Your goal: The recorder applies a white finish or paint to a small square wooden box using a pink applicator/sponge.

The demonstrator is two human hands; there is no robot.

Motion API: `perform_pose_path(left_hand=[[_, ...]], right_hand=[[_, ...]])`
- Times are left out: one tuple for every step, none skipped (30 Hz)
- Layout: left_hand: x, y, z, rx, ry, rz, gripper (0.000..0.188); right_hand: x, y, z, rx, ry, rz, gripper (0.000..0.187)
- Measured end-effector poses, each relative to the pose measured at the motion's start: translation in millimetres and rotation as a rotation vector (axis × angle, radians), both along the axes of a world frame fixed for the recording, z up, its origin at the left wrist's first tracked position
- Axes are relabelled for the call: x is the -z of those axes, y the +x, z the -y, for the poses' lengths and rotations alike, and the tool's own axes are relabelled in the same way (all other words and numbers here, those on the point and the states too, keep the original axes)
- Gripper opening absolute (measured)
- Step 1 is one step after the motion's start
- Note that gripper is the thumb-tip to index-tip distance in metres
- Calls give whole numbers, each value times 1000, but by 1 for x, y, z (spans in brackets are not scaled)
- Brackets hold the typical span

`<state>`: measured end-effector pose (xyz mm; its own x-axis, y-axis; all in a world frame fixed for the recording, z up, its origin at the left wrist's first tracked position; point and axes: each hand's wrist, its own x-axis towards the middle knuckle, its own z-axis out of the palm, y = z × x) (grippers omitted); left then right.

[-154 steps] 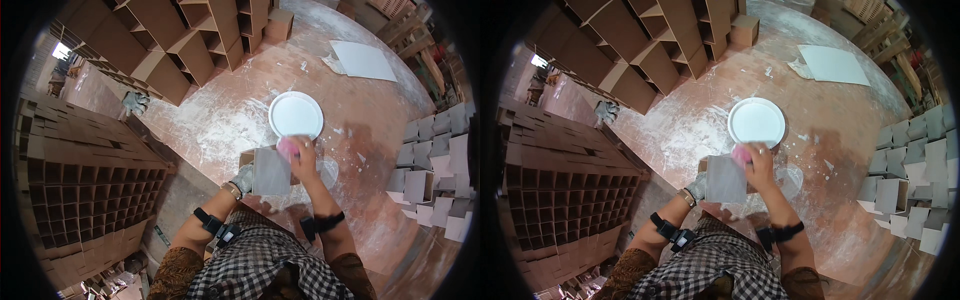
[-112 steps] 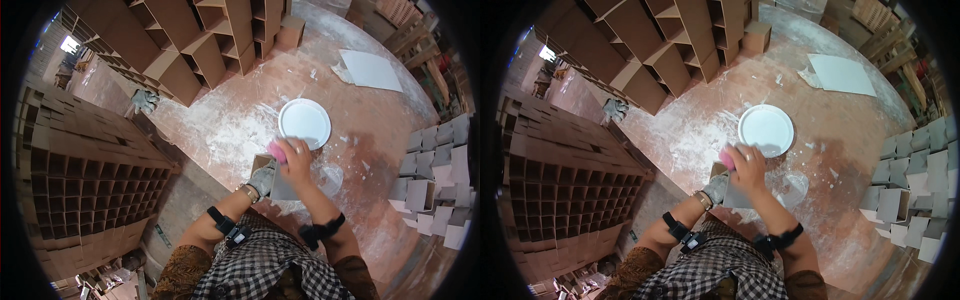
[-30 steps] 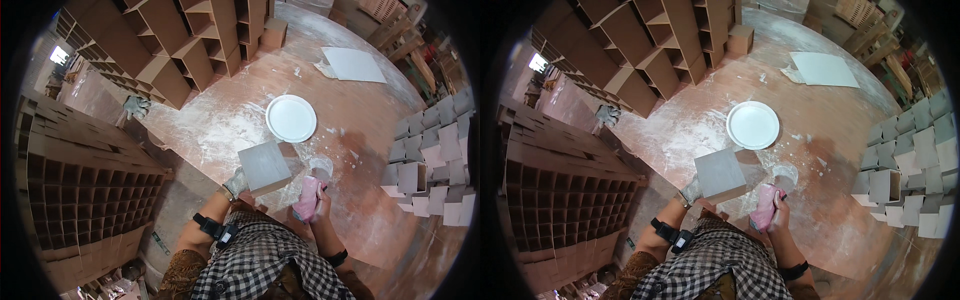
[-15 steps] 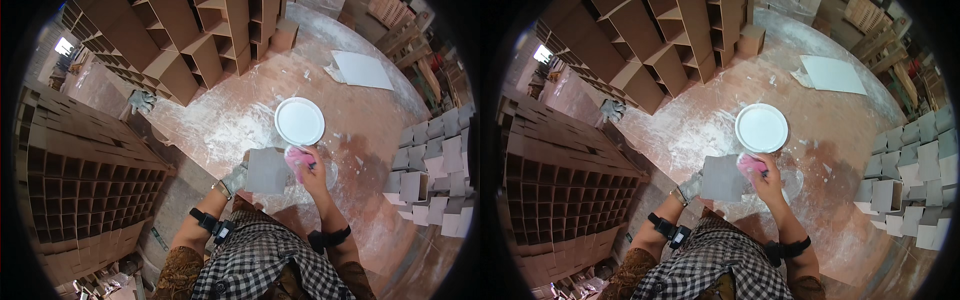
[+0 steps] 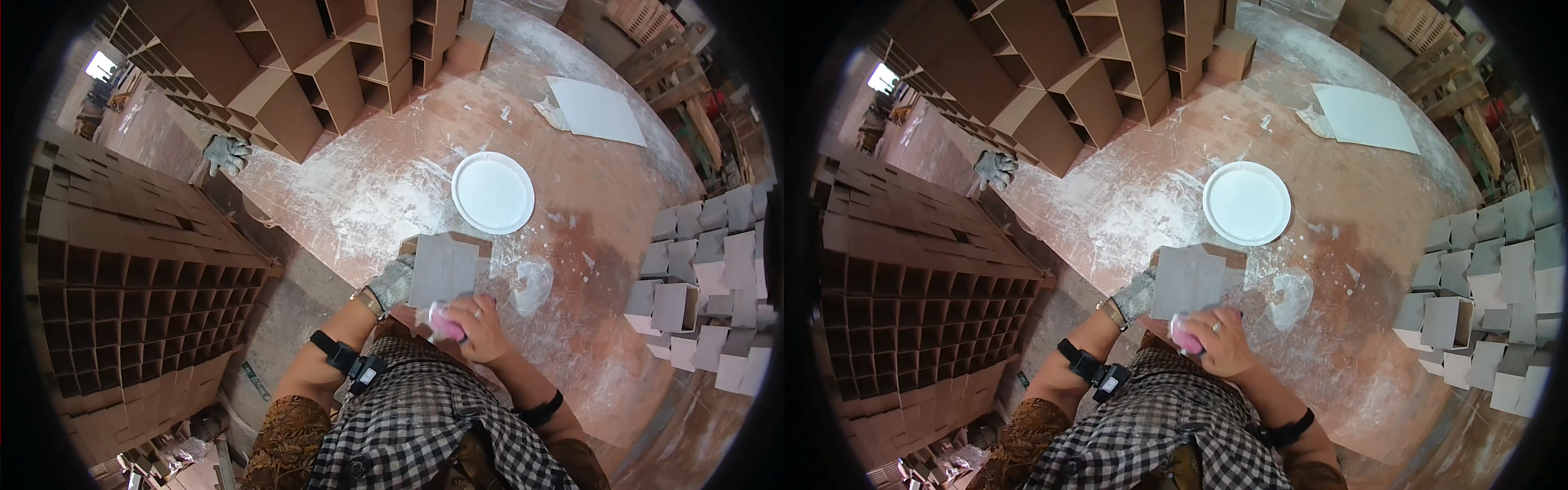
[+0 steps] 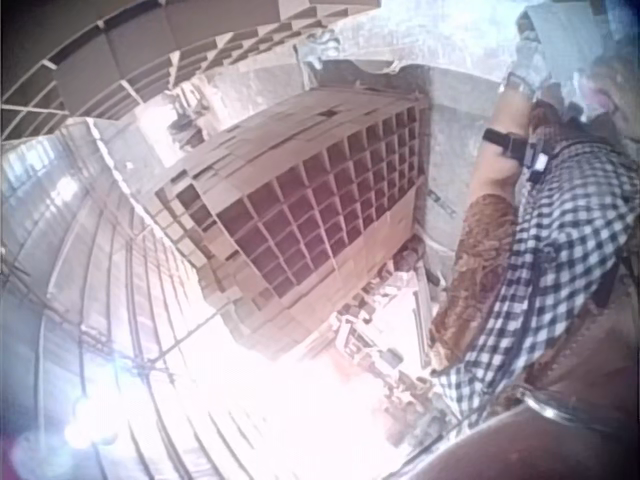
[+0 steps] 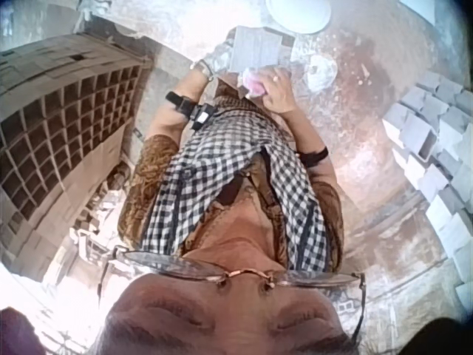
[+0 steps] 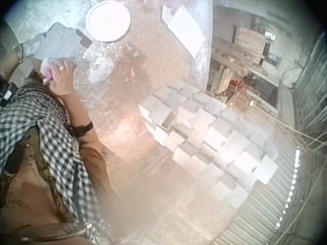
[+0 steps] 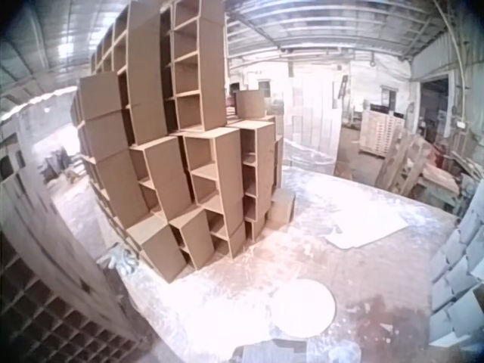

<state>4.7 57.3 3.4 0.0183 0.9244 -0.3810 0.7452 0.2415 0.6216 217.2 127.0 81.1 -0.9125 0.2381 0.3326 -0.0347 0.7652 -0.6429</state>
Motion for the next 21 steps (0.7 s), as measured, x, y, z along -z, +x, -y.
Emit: perform_pose_path(left_hand=[[-1,-1,0,0,-10,-3,40],[0,-1,0,0,-20,-5,40],[0,-1,1,0,-28,-9,40],[-1,0,3,0,-29,-14,40],[-1,0,5,2,-36,-15,40],[-2,0,4,2,-37,-16,40],[-4,1,3,3,-39,-19,40],[-4,1,2,6,-45,-20,40],[-4,1,4,6,-57,-24,39],[-5,1,4,7,-66,-30,39],[-7,1,3,6,-83,-37,39],[-8,2,2,9,-106,-48,39],[-10,1,2,9,-127,-62,39],[-9,0,3,10,-147,-81,39],[-7,-1,6,10,-135,-89,39],[-4,-2,9,9,-112,-111,39],[9,-7,17,10,2,-119,37],[22,-12,24,12,116,-130,36],[31,-17,32,19,230,-140,35],[24,-20,36,62,265,-167,35],[17,-23,40,105,300,-195,35]], right_hand=[[2,8,5,-25,-56,8,45],[8,15,10,-48,-110,16,42],[13,21,13,-70,-163,24,38],[14,24,15,-49,-249,40,41],[14,26,13,7,-321,-5,38],[12,28,9,62,-392,-50,36],[7,28,6,120,-467,-95,33],[5,28,0,135,-470,-120,28],[5,28,1,160,-561,-125,28],[4,27,-1,185,-645,-131,29],[3,28,-2,209,-729,-138,30],[4,29,-1,259,-825,-162,30],[8,30,0,306,-921,-189,31],[10,31,2,352,-1017,-216,31],[8,32,2,396,-1167,-290,30],[7,32,2,436,-1321,-368,28],[6,32,2,472,-1476,-446,27],[12,35,-1,514,-1479,-490,29],[16,39,-5,510,-1596,-519,30],[19,44,-8,501,-1717,-546,32],[25,49,-12,491,-1838,-571,33]])
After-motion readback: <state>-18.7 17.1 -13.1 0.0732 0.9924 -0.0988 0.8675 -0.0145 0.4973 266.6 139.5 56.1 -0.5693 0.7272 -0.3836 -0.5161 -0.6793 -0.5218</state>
